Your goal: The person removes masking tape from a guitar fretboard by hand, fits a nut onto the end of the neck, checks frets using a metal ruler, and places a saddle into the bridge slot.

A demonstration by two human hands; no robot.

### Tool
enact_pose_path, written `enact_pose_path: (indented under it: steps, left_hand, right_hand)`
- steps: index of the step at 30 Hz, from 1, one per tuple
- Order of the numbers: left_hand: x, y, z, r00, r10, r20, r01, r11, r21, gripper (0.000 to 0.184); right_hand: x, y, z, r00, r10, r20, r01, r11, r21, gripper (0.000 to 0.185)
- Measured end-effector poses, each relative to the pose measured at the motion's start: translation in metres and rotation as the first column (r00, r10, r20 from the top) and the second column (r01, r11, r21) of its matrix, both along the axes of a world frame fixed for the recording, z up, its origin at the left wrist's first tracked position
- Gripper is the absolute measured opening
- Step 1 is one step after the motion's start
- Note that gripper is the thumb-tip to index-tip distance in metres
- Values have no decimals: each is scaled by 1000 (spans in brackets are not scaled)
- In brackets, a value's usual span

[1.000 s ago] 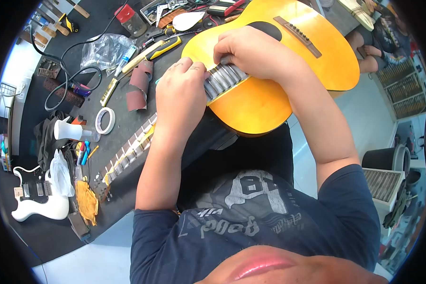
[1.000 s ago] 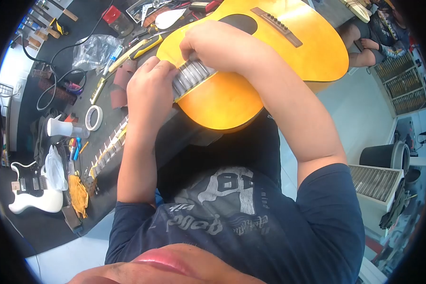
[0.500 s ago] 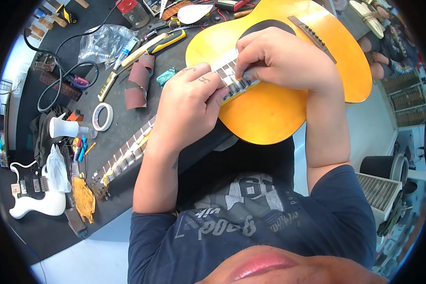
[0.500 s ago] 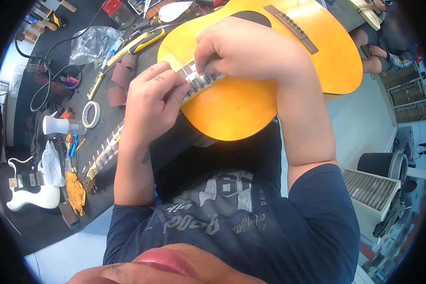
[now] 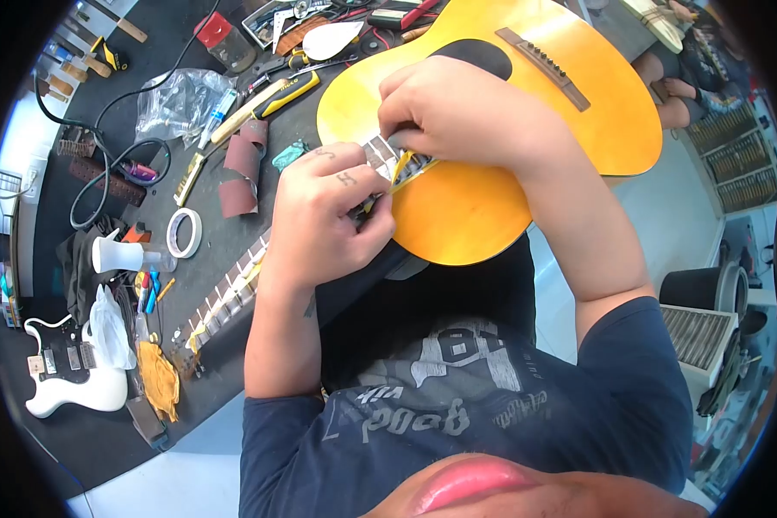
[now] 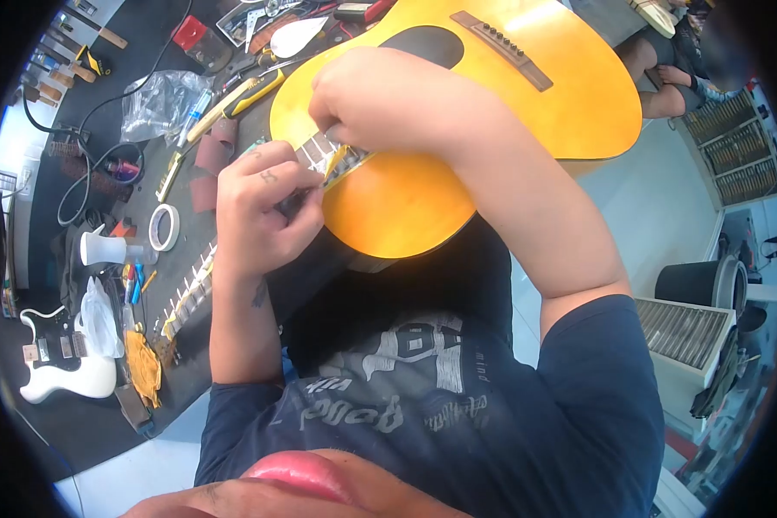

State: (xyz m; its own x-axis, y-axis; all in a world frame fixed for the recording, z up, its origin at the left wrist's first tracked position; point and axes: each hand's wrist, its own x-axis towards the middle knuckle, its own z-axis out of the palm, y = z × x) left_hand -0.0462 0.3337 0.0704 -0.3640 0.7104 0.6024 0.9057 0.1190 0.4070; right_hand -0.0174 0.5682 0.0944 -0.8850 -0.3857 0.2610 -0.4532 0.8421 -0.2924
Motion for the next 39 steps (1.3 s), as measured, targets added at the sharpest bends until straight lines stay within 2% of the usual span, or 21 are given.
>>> enact_pose_path:
  steps: [4, 7, 10, 13, 14, 16, 17, 20, 21, 24, 25, 26, 27, 28, 31, 32, 34, 36, 37, 38, 39]
  left_hand:
    - [1, -2, 1, 1000, -16, 18, 16, 1000, 7, 12]
    - [-2, -5, 2, 999, -52, 3, 52, 999, 9, 12]
    - [-1, -3, 2, 997, -81, 1, 81, 997, 13, 13]
    - [-1, -5, 1, 997, -73, -14, 74, 997, 29, 12]
    - [-1, -6, 1, 997, -67, -22, 68, 997, 38, 12]
    - [1, -4, 0, 996, 49, -81, -40, 993, 108, 11]
    - [3, -2, -1, 989, 105, -103, -90, 985, 146, 10]
    - [0, 3, -6, 939, 310, -148, -218, 871, 441, 8]
    - [4, -6, 2, 928, 346, -140, -257, 864, 434, 6]
    - [8, -31, 27, 971, 236, 42, -221, 817, 533, 5]
    - [14, -49, 39, 974, 194, 119, -227, 805, 547, 5]
    - [22, -69, 53, 967, 166, 192, -247, 787, 565, 6]
    - [31, -87, 63, 970, 87, 228, -213, 755, 620, 9]
    - [34, -124, 68, 950, 242, 197, -312, 757, 574, 13]
    - [54, -207, 63, 889, 356, 287, -457, 660, 597, 14]
    - [63, -229, 56, 831, 463, 308, -551, 610, 570, 17]
    - [80, -284, 32, 695, 624, 356, -716, 558, 419, 21]
    - [98, -323, 9, 601, 723, 339, -799, 536, 273, 23]
    - [102, -340, -5, 573, 766, 291, -820, 531, 215, 23]
    - [107, -353, -17, 559, 767, 316, -829, 533, 172, 30]
    - [111, -355, -20, 540, 802, 254, -840, 532, 107, 34]
  right_hand:
    - [-3, -3, 2, 999, 44, -6, -44, 998, 33, 18]
    - [4, 11, 11, 969, 185, 166, -156, 972, -177, 20]
    - [12, 22, 6, 955, 232, 185, -147, 911, -386, 13]
    - [10, 31, 11, 981, 179, 73, -139, 915, -380, 17]
    - [9, 29, 10, 994, 94, 57, -60, 897, -439, 18]
    - [6, 23, 9, 996, -81, 43, 91, 831, -549, 21]
    - [3, 30, 10, 999, -13, -48, -14, 850, -527, 21]
    - [-1, 30, 8, 999, 41, -11, -38, 764, -644, 19]
    - [2, 25, 12, 997, 22, 74, 31, 770, -637, 19]
    - [0, 19, 11, 999, -17, 40, 36, 853, -521, 20]
    - [0, 20, 12, 994, -27, 102, 77, 843, -533, 20]
    - [-11, 27, 0, 999, 43, 13, -30, 845, -534, 20]
    - [-13, 27, -7, 998, 45, -34, -57, 834, -549, 20]
    - [-8, 23, 0, 997, 39, 61, 1, 834, -552, 20]
    - [6, 1, 8, 986, -11, -169, -55, 925, -376, 15]
    - [18, -12, 18, 987, -9, -161, -48, 936, -349, 14]
    - [47, -37, 37, 992, 2, -127, -40, 955, -293, 13]
    - [74, -78, 57, 996, 23, -83, -41, 971, -234, 15]
    - [76, -99, 54, 985, 122, -123, -149, 960, -238, 16]
    - [77, -119, 48, 962, 220, -163, -254, 938, -237, 17]
    - [77, -139, 41, 965, 245, -88, -260, 932, -254, 18]
